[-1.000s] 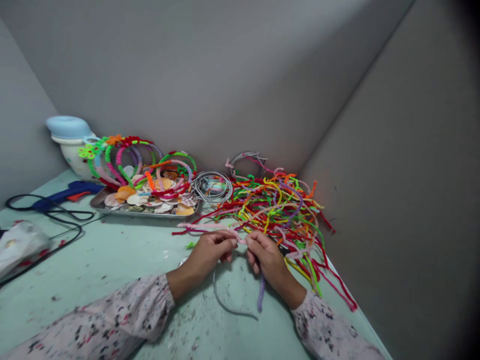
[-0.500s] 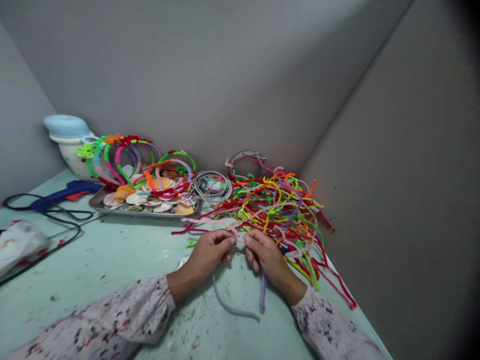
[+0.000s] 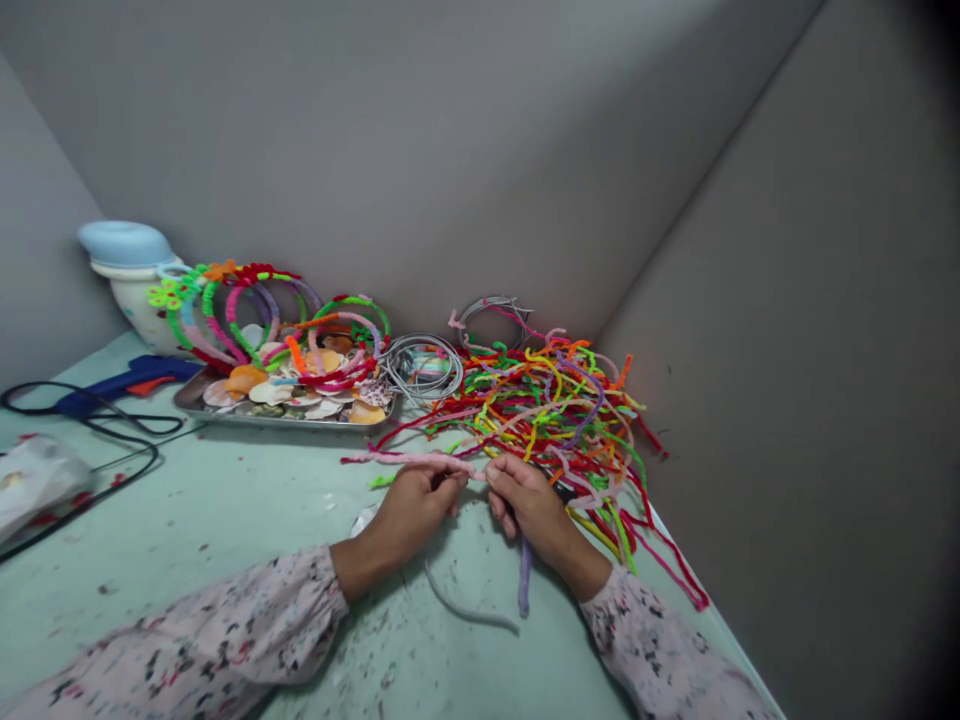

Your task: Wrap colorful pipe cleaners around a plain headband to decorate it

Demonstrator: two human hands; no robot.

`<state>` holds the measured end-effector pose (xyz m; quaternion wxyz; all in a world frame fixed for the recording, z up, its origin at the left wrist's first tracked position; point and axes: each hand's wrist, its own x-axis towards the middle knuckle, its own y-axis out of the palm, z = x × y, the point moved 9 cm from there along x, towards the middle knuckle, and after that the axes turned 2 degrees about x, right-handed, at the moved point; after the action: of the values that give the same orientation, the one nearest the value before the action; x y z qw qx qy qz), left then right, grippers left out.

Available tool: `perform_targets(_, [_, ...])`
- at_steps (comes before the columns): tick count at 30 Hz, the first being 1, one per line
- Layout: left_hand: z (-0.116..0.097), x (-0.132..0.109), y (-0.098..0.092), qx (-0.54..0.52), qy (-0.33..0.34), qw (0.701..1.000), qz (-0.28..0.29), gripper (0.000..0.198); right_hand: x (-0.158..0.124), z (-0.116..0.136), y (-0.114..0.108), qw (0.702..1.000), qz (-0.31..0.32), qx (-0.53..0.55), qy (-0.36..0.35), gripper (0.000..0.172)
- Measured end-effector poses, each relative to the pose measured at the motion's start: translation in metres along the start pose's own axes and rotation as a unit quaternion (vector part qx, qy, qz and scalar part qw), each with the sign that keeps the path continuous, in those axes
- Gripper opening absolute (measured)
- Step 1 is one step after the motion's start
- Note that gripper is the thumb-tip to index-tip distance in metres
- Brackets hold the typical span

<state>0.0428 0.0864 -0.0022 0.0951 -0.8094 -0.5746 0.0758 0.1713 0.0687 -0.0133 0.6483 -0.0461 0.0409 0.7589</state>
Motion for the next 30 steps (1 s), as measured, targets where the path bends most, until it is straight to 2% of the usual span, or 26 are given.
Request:
perform_targets(7, [-0.003, 0.001, 0.003, -0.071, -0.005, 0.997, 0.011, 0.025, 0.001, -0.003, -0.001, 1.0, -0.003, 0.026, 0.004, 0.024])
perform_targets(11, [-0.001, 0.002, 0.002, -0.073, -0.011, 0.997, 0.005, 0.026, 0.001, -0.004, -0.001, 0.999, -0.004, 0.031, 0.009, 0.025])
perform_targets(16, [0.002, 0.003, 0.001, -0.028, -0.008, 1.0, 0.009, 0.027, 0.001, -0.003, -0.001, 1.0, -0.005, 0.017, 0.004, 0.024])
perform_targets(21, [-0.005, 0.0, -0.002, 0.031, 0.02, 0.999, 0.005, 0.025, 0.001, -0.003, -0.001, 1.0, -0.008, 0.006, 0.004, 0.024])
perform_targets(26, [-0.018, -0.003, -0.007, 0.107, 0.086, 0.991, -0.012, 0.024, 0.0, -0.002, 0.0, 1.0, -0.004, 0.003, 0.01, 0.024])
perform_targets(30, [-0.024, -0.006, -0.007, 0.129, 0.12, 0.984, -0.021, 0.026, -0.001, -0.002, 0.0, 1.0, -0.005, 0.006, 0.018, 0.026])
